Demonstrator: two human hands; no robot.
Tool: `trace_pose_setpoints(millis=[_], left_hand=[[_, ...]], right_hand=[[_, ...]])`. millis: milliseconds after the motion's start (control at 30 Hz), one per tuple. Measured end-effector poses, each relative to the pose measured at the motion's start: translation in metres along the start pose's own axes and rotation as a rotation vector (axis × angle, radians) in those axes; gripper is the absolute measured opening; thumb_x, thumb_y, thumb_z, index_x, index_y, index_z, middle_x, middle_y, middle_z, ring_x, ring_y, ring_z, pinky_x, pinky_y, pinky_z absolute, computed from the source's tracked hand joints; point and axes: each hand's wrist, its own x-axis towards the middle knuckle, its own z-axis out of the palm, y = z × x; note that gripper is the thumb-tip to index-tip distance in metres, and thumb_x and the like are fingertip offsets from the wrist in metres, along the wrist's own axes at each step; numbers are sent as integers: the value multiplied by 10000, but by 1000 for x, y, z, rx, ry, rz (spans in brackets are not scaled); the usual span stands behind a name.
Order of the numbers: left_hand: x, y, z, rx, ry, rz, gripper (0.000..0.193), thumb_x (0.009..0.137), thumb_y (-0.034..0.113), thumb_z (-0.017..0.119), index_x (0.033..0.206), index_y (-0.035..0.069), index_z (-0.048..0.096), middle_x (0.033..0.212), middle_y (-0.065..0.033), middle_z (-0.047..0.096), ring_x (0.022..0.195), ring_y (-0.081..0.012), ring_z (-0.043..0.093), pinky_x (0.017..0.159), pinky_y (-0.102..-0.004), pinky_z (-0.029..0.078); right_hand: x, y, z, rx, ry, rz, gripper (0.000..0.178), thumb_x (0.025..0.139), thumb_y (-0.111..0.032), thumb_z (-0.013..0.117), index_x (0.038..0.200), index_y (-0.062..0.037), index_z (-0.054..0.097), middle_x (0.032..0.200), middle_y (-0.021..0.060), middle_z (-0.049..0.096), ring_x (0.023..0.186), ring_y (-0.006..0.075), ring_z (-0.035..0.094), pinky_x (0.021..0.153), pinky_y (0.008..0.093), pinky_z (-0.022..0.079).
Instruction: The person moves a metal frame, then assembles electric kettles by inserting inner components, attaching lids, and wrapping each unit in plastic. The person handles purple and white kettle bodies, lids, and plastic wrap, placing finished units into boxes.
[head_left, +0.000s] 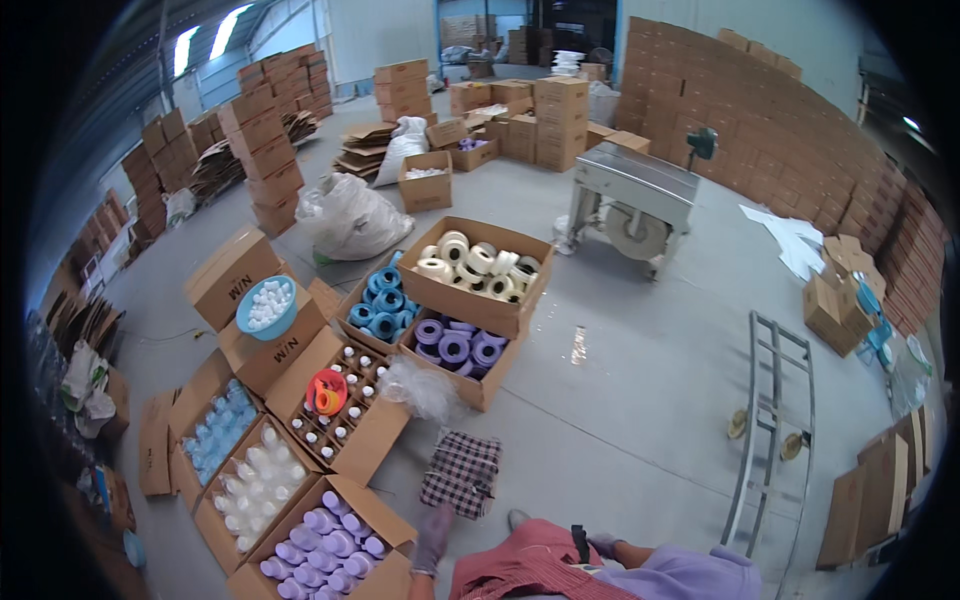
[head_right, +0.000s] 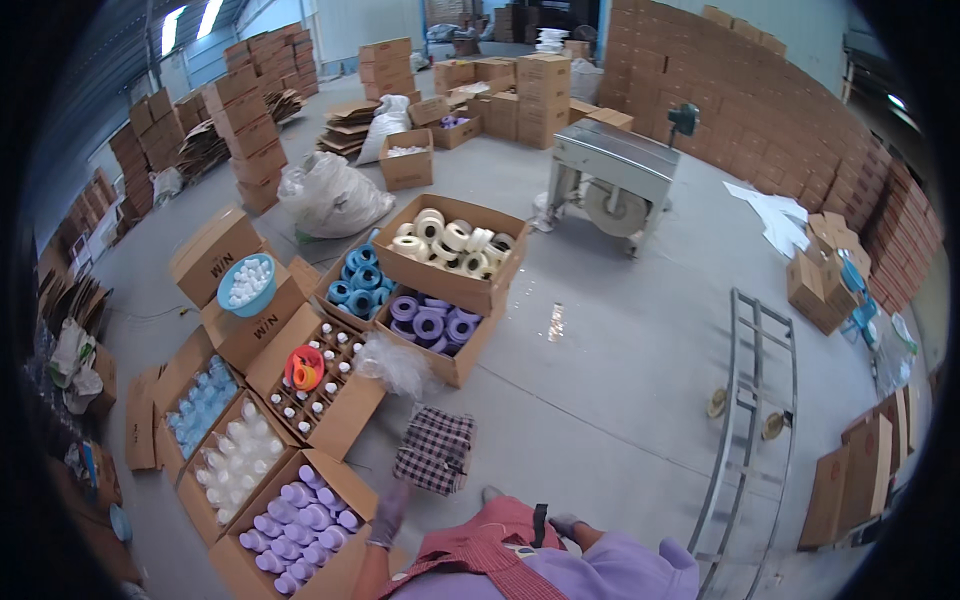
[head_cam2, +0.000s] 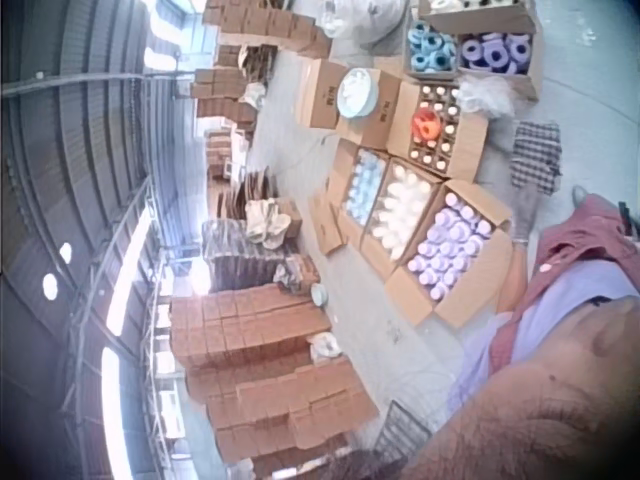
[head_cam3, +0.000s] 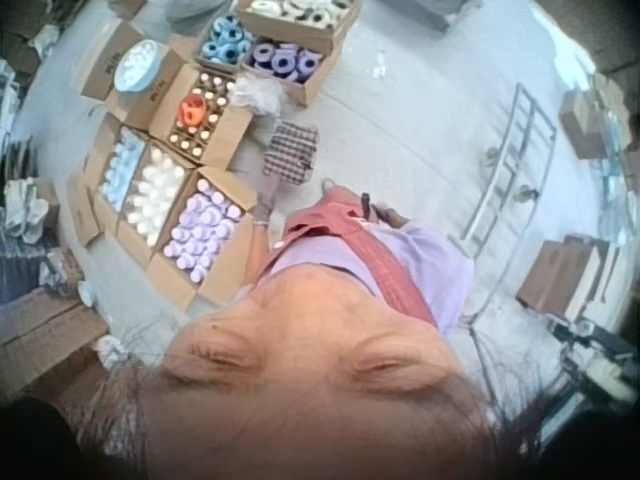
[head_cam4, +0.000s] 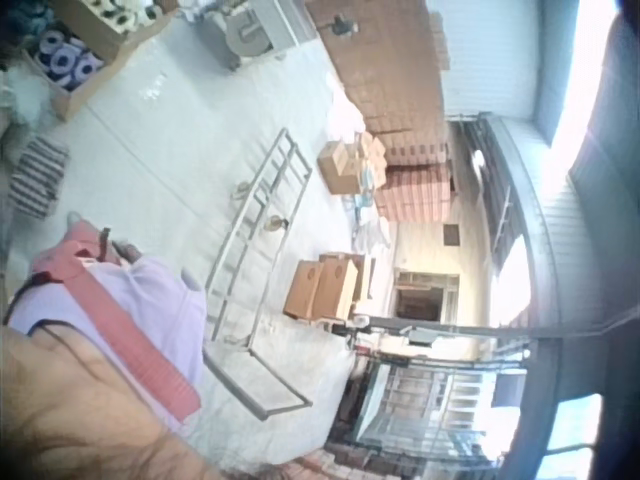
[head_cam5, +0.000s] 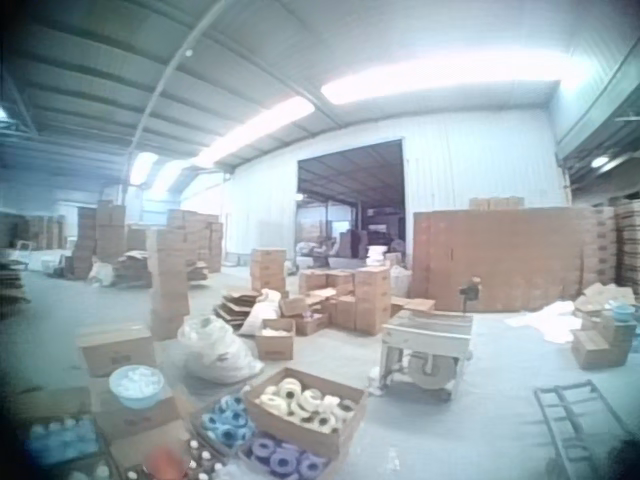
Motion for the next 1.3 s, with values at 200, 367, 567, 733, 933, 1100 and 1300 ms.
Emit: trace_pose_setpoints(millis=[200,367,567,733,933,1100,1300], left_hand=[[-9,-192,-70,597,-56,0,284,866,297,624,807,26,562,864,-189,651,734,-419,637,578,-550,491],[56,-203,-110,606,46,-324,247,868,324,629,838,80,611,884,-167,649,781,-400,631,644,-517,502],[175,-227,-173,964,7,161,215,871,357,635,874,144,669,908,-142,646,838,-376,623,723,-478,516],[221,-187,-242,679,-38,-216,370,910,394,561,1066,65,622,1041,-180,652,987,-371,611,850,-500,473],[223,-169,-252,624,-144,-361,466,890,454,561,1150,73,625,1134,-223,646,1050,-404,607,927,-505,461],[230,-180,-250,429,6,-642,607,871,534,558,1158,1,601,1088,-297,636,1036,-444,610,905,-511,477],[259,-155,-263,457,-44,-745,597,902,563,503,1027,-1,651,1002,-285,664,950,-442,645,842,-507,500]], right_hand=[[129,-218,-136,290,270,-317,515,950,-423,493,1289,-52,604,1155,172,688,1039,250,636,921,359,478],[145,-354,-176,399,323,-456,510,957,-438,489,1248,-42,627,1089,107,697,1013,192,610,906,335,466],[227,-344,-138,-37,315,16,538,841,-496,602,1137,-54,684,991,153,707,944,263,652,872,368,506],[177,-452,-128,24,513,64,480,914,-424,496,1213,-74,631,1195,250,622,1120,418,587,952,476,466],[188,-577,-178,-121,735,17,505,907,-442,521,1281,-104,558,1167,270,590,1093,439,553,928,512,448],[204,-624,-174,-302,654,-117,735,835,-560,583,1429,-160,422,1232,288,526,1101,469,532,948,522,435],[236,-631,-194,-626,-35,-214,471,896,-422,529,1213,-75,563,1103,276,621,1042,454,592,924,490,459]])
